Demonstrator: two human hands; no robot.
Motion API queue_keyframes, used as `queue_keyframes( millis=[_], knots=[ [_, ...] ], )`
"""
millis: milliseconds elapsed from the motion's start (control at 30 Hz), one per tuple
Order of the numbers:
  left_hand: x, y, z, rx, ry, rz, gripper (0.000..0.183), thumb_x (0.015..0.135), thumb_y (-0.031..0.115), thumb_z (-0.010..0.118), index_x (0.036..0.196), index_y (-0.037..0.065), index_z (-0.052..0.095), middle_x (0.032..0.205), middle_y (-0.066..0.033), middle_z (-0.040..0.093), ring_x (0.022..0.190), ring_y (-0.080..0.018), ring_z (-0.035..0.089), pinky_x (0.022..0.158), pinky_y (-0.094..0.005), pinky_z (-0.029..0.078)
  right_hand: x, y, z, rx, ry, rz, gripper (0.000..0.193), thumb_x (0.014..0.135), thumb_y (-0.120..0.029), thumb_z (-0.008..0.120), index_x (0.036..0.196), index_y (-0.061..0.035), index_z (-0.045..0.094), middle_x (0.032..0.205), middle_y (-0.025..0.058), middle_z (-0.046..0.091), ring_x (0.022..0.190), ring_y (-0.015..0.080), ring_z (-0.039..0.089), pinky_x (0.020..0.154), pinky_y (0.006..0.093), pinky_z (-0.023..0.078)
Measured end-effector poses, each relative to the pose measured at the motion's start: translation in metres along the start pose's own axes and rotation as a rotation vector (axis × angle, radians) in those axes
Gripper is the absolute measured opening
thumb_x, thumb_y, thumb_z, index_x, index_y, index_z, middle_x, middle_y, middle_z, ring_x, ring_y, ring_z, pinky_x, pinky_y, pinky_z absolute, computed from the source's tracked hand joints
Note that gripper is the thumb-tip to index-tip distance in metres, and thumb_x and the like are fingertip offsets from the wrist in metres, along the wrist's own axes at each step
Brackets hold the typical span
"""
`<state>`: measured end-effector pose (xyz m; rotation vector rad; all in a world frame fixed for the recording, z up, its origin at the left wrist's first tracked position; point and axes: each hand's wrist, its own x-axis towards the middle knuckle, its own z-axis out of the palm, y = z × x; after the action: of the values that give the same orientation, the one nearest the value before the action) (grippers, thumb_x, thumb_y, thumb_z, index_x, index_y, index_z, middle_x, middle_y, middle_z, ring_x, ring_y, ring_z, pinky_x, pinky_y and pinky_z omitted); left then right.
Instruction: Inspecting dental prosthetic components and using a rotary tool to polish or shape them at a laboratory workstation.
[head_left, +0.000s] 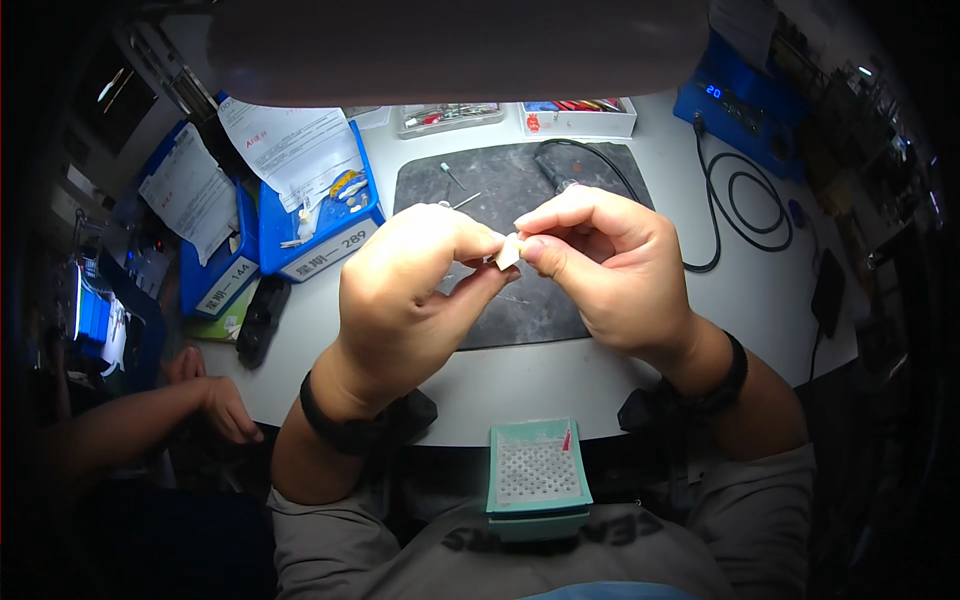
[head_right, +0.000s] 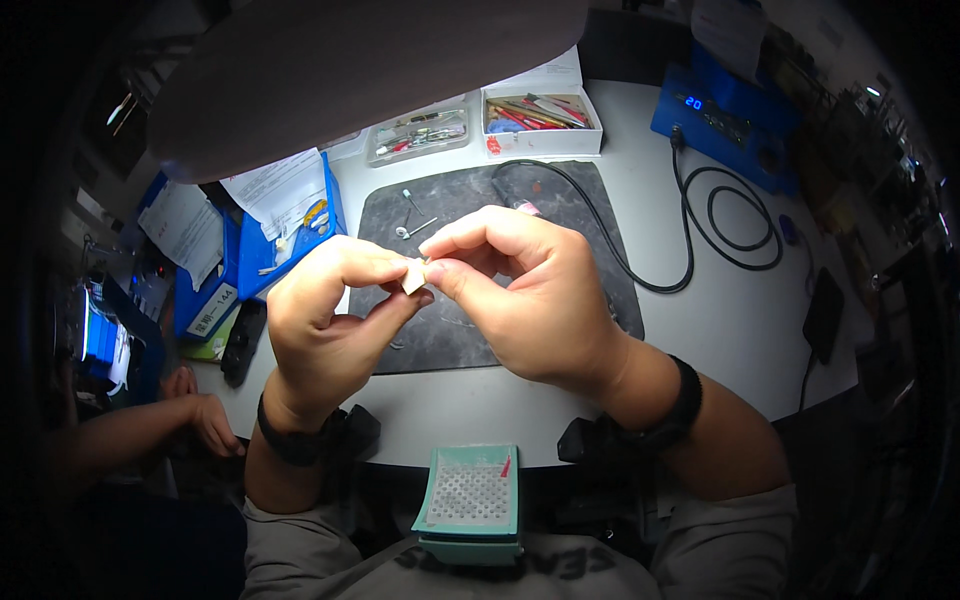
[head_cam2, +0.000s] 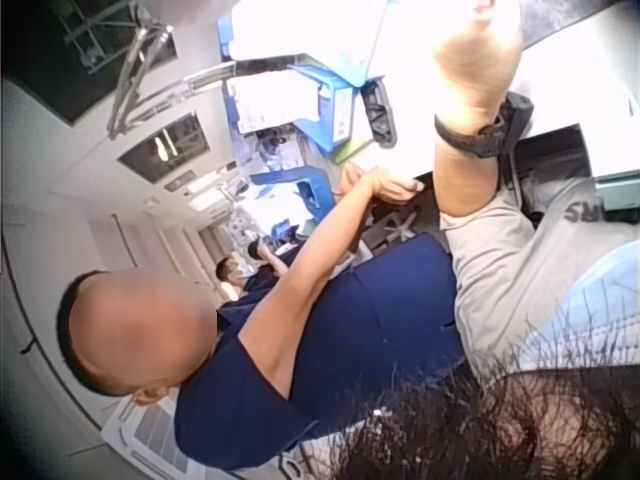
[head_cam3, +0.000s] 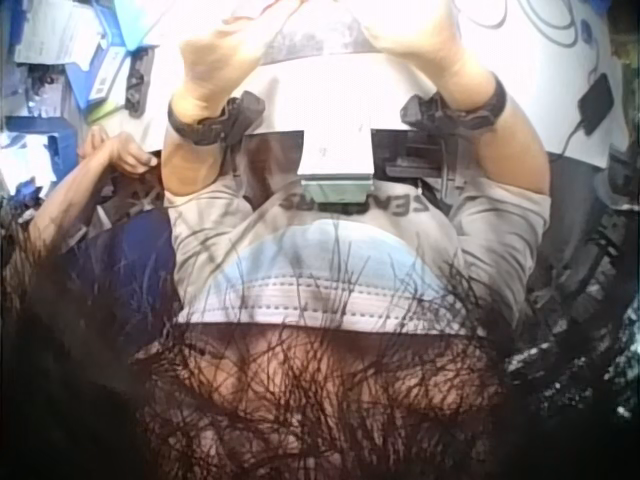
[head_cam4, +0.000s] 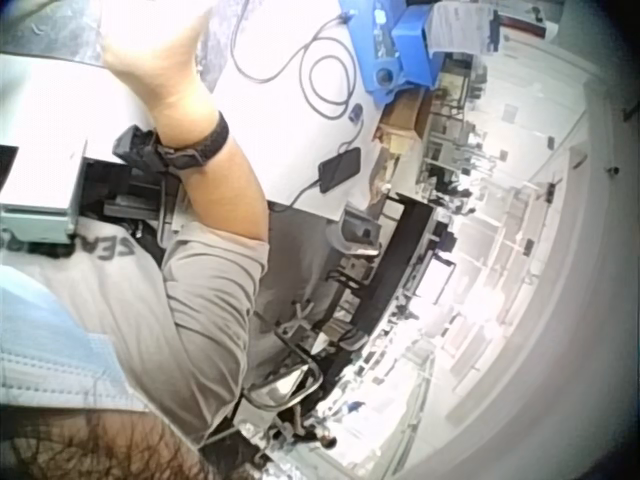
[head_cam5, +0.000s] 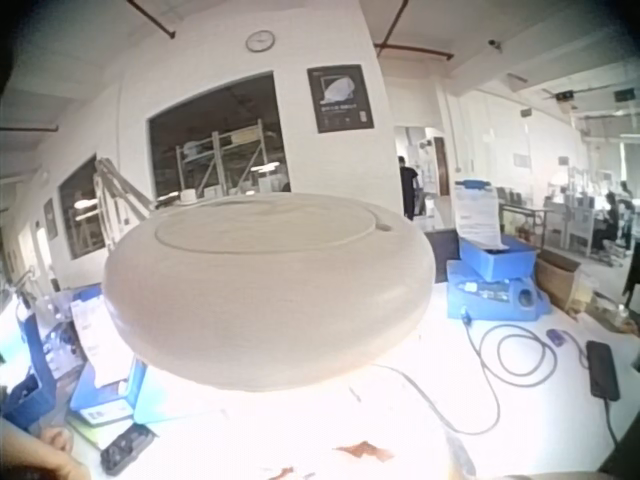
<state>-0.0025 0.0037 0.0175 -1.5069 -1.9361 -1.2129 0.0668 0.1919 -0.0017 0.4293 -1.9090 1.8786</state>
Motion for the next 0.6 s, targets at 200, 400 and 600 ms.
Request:
queue_keyframes(
  millis=[200, 400, 600],
  knots=[
    [-0.0008, -0.0006, 0.0018, -0.09, 0.071, -0.059, 0.027, 0.072, -0.007, 0.085, 0.091, -0.002, 0.067, 0.087, -0.0109, 0.072, 0.079, -0.0161, 0.071, 0.068, -0.0269, 0.057, -0.001, -0.0036, -0.0012, -0.089, -0.052, -0.107, 0.017, 0.087, 0.003, 0.069, 0.104, 0.0004, 0.071, 0.098, 0.0083, 0.071, 0.083, 0.0112, 0.068, 0.076, 0.0243, 0.053],
    [-0.0048, 0.0016, 0.0062, -0.299, 0.112, -0.213, 0.039, 0.074, -0.004, 0.086, 0.106, -0.002, 0.063, 0.089, -0.0094, 0.072, 0.083, -0.015, 0.071, 0.074, -0.0268, 0.058, -0.0001, -0.005, -0.0045, -0.23, -0.077, -0.229, 0.026, 0.078, 0.002, 0.071, 0.104, -0.0009, 0.071, 0.102, 0.0111, 0.069, 0.085, 0.0168, 0.065, 0.077, 0.0281, 0.051],
    [-0.0051, 0.0043, 0.0057, -0.614, 0.02, -0.43, 0.053, 0.078, -0.008, 0.082, 0.123, -0.002, 0.054, 0.094, -0.011, 0.072, 0.095, -0.0177, 0.072, 0.084, -0.0293, 0.058, 0.0028, -0.0073, -0.0067, -0.365, -0.064, -0.413, 0.029, 0.075, 0.007, 0.069, 0.102, -0.0032, 0.072, 0.106, 0.0111, 0.065, 0.087, 0.0205, 0.065, 0.081, 0.0309, 0.05]
  ],
)
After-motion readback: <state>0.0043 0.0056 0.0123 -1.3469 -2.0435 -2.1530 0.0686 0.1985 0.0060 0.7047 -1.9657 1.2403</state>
